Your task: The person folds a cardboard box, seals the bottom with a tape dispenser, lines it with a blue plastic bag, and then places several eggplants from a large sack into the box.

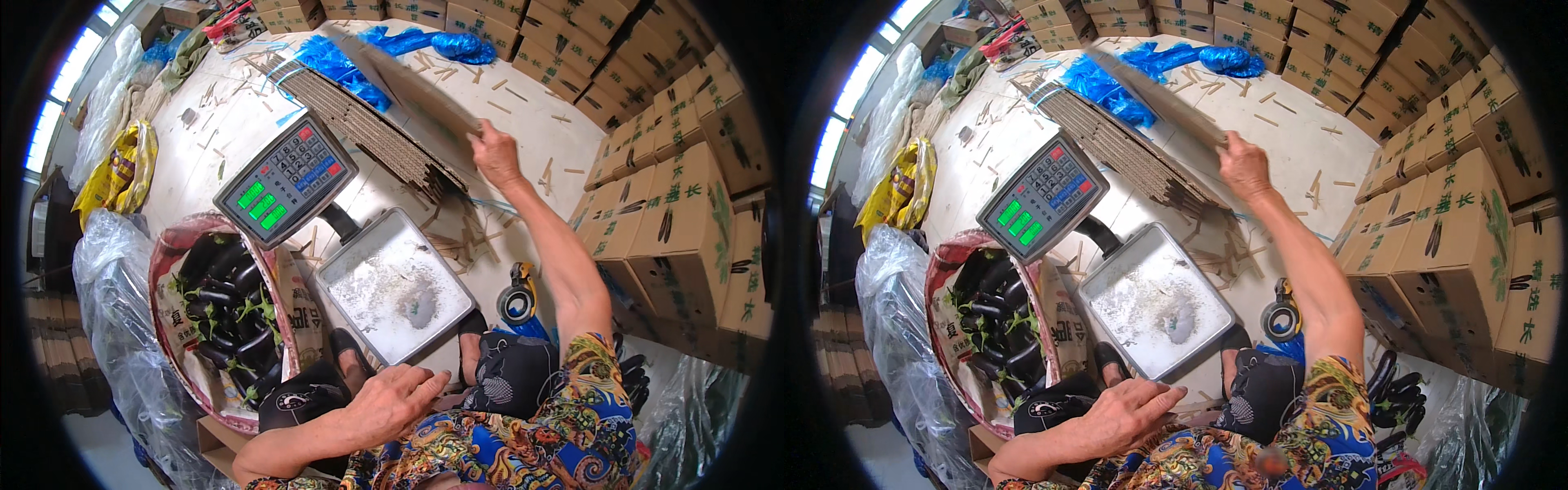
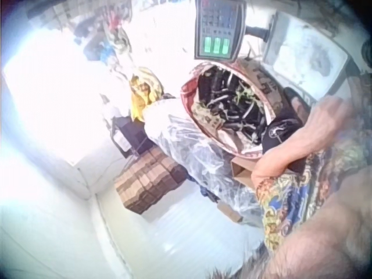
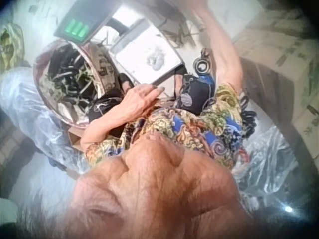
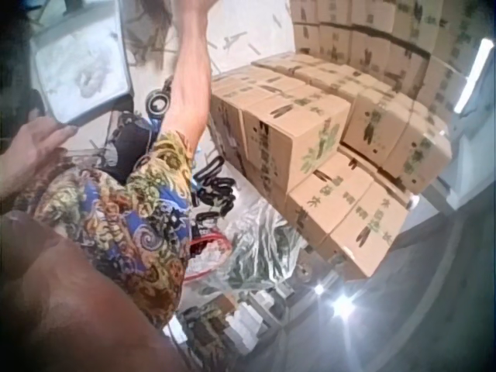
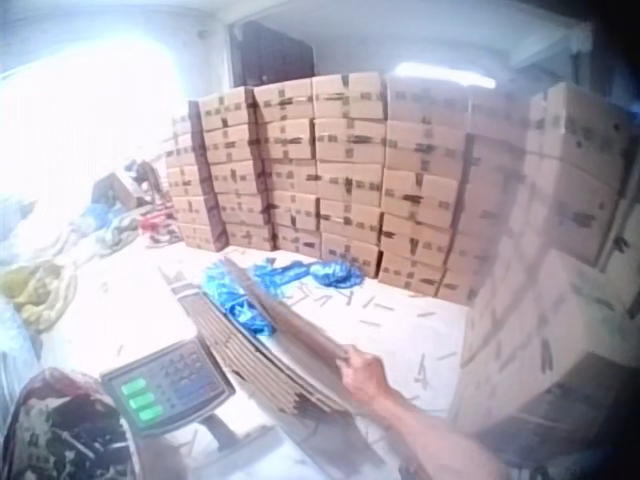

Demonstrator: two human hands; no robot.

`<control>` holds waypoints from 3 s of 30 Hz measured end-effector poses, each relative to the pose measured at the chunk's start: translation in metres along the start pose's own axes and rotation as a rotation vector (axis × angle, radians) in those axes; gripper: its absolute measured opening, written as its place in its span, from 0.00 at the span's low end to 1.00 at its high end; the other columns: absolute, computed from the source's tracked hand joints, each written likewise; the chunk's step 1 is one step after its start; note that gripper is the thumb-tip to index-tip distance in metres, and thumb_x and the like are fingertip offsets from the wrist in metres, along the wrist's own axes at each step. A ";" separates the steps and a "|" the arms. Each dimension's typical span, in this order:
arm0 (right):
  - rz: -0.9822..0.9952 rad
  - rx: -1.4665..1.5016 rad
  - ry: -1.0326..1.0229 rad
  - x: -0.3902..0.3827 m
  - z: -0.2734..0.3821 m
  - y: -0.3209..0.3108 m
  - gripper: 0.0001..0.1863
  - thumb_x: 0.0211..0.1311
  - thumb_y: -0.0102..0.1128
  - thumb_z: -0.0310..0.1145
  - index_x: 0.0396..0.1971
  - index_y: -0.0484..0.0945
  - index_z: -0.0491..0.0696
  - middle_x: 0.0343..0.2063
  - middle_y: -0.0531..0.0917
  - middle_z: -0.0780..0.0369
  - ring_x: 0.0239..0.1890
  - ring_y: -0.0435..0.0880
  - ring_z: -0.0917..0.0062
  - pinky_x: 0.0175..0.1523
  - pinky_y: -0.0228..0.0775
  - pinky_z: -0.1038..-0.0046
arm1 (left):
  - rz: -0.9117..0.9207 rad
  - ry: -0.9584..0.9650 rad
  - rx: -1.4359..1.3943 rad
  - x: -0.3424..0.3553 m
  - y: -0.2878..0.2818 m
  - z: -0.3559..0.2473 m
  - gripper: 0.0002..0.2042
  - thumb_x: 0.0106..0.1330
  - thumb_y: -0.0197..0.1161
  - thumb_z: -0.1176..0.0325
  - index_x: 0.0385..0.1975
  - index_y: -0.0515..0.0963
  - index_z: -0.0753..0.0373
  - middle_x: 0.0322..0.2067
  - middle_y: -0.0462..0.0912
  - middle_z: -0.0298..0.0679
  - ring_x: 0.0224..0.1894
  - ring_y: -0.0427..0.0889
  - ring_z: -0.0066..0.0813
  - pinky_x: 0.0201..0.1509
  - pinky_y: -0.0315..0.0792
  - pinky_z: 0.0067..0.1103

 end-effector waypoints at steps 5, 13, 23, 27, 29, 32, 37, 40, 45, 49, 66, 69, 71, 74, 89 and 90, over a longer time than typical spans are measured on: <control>0.076 0.057 0.155 -0.044 0.008 -0.092 0.14 0.53 0.64 0.35 0.34 0.73 0.42 0.20 0.80 0.49 0.26 0.82 0.52 0.34 0.73 0.56 | 0.002 0.025 0.011 -0.002 0.005 -0.005 0.24 0.59 0.65 0.70 0.56 0.71 0.66 0.40 0.78 0.45 0.37 0.79 0.43 0.40 0.74 0.33; 0.306 -0.136 0.200 -0.099 0.026 -0.147 0.25 0.49 0.66 0.33 0.48 0.73 0.42 0.28 0.82 0.46 0.36 0.83 0.50 0.43 0.74 0.59 | 0.066 0.070 0.141 0.002 0.026 0.001 0.23 0.58 0.64 0.71 0.55 0.71 0.65 0.34 0.75 0.42 0.36 0.79 0.41 0.41 0.74 0.32; 0.415 -0.172 0.250 -0.072 0.021 -0.121 0.17 0.50 0.60 0.33 0.41 0.72 0.43 0.31 0.82 0.43 0.38 0.80 0.44 0.45 0.71 0.49 | 0.018 0.089 0.268 0.009 0.037 0.012 0.21 0.59 0.62 0.70 0.53 0.69 0.66 0.32 0.76 0.43 0.35 0.80 0.42 0.40 0.75 0.32; 0.400 -0.171 0.163 -0.100 0.036 -0.156 0.16 0.51 0.59 0.30 0.41 0.71 0.44 0.28 0.81 0.42 0.36 0.79 0.42 0.43 0.70 0.48 | -0.022 0.057 0.293 0.014 0.022 0.014 0.21 0.60 0.62 0.70 0.53 0.69 0.65 0.32 0.76 0.43 0.36 0.80 0.44 0.40 0.76 0.33; 0.394 -0.196 0.160 -0.120 0.036 -0.176 0.15 0.52 0.59 0.30 0.41 0.72 0.45 0.27 0.81 0.44 0.35 0.79 0.43 0.41 0.70 0.49 | -0.034 0.053 0.285 0.016 0.019 0.012 0.21 0.60 0.63 0.70 0.54 0.70 0.65 0.33 0.76 0.43 0.36 0.80 0.44 0.40 0.76 0.33; 0.358 -0.193 0.148 -0.154 0.028 -0.206 0.16 0.52 0.61 0.28 0.42 0.74 0.45 0.27 0.82 0.46 0.34 0.80 0.44 0.38 0.71 0.52 | -0.045 0.081 0.243 0.018 0.026 0.016 0.18 0.60 0.62 0.70 0.50 0.71 0.64 0.30 0.76 0.43 0.34 0.80 0.45 0.38 0.75 0.34; 0.235 -0.056 0.208 -0.198 0.026 -0.255 0.16 0.52 0.64 0.27 0.42 0.77 0.43 0.29 0.83 0.48 0.36 0.81 0.48 0.39 0.72 0.59 | -0.040 0.151 0.258 0.022 0.042 0.018 0.14 0.61 0.62 0.69 0.45 0.71 0.63 0.27 0.76 0.43 0.33 0.80 0.46 0.36 0.75 0.35; 0.183 0.005 0.289 -0.211 0.029 -0.273 0.14 0.52 0.64 0.26 0.41 0.78 0.41 0.32 0.84 0.49 0.37 0.83 0.53 0.41 0.73 0.63 | -0.034 0.174 0.262 0.026 0.048 0.016 0.14 0.60 0.63 0.69 0.44 0.72 0.63 0.27 0.76 0.44 0.33 0.81 0.46 0.35 0.76 0.35; -0.004 0.040 0.267 -0.202 0.047 -0.250 0.14 0.55 0.64 0.27 0.43 0.78 0.41 0.33 0.84 0.49 0.39 0.84 0.54 0.43 0.74 0.64 | 0.010 0.038 0.271 0.037 0.045 0.021 0.19 0.57 0.64 0.68 0.49 0.73 0.60 0.28 0.77 0.44 0.33 0.81 0.47 0.36 0.77 0.35; -0.046 0.056 0.297 -0.184 0.032 -0.194 0.17 0.55 0.65 0.30 0.44 0.76 0.43 0.32 0.84 0.49 0.38 0.84 0.53 0.42 0.75 0.61 | -0.005 0.005 0.242 0.049 0.042 0.027 0.18 0.60 0.64 0.67 0.50 0.73 0.62 0.31 0.79 0.48 0.34 0.81 0.51 0.38 0.76 0.37; 0.026 0.396 0.708 -0.085 0.042 -0.065 0.25 0.66 0.54 0.50 0.49 0.77 0.43 0.43 0.83 0.48 0.48 0.80 0.55 0.55 0.69 0.62 | -0.272 -0.173 -0.150 0.105 0.042 0.094 0.26 0.65 0.64 0.66 0.61 0.67 0.67 0.43 0.83 0.52 0.34 0.86 0.40 0.41 0.79 0.29; -0.045 0.686 0.668 -0.077 0.029 -0.045 0.24 0.66 0.56 0.49 0.50 0.76 0.43 0.43 0.84 0.54 0.47 0.81 0.64 0.54 0.69 0.67 | -0.297 -0.237 -0.276 0.121 0.043 0.101 0.30 0.65 0.64 0.61 0.63 0.63 0.68 0.42 0.83 0.53 0.35 0.85 0.38 0.40 0.79 0.29; 0.067 1.067 0.739 -0.078 0.041 -0.045 0.22 0.66 0.59 0.46 0.50 0.77 0.44 0.43 0.82 0.62 0.47 0.78 0.77 0.53 0.69 0.72 | -0.367 -0.243 -0.371 0.124 0.048 0.114 0.31 0.63 0.65 0.57 0.61 0.63 0.69 0.39 0.84 0.56 0.37 0.84 0.49 0.44 0.77 0.33; 0.138 1.161 0.725 -0.081 0.037 -0.049 0.21 0.66 0.61 0.46 0.50 0.77 0.45 0.44 0.81 0.64 0.47 0.77 0.79 0.52 0.68 0.74 | -0.316 -0.382 -0.404 0.136 0.047 0.114 0.36 0.65 0.65 0.58 0.67 0.56 0.66 0.45 0.82 0.53 0.38 0.84 0.37 0.40 0.79 0.27; 0.329 -0.218 0.274 -0.057 0.026 -0.092 0.19 0.56 0.53 0.37 0.40 0.78 0.37 0.35 0.83 0.41 0.41 0.82 0.46 0.51 0.74 0.53 | -0.599 -0.121 0.142 0.194 0.047 0.113 0.32 0.61 0.67 0.62 0.66 0.64 0.46 0.30 0.79 0.48 0.31 0.79 0.51 0.35 0.73 0.39; 0.346 -0.251 0.289 -0.056 0.023 -0.094 0.19 0.55 0.53 0.37 0.40 0.78 0.37 0.36 0.83 0.41 0.41 0.82 0.46 0.51 0.74 0.53 | -0.712 -0.054 0.129 0.199 0.043 0.114 0.30 0.61 0.66 0.63 0.65 0.65 0.48 0.25 0.78 0.47 0.30 0.79 0.52 0.33 0.72 0.41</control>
Point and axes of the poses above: each hand's wrist, its own x-axis towards the middle knuckle, its own y-axis out of the palm, z = x × y, the point moved 1 cm from there along x, towards the middle knuckle
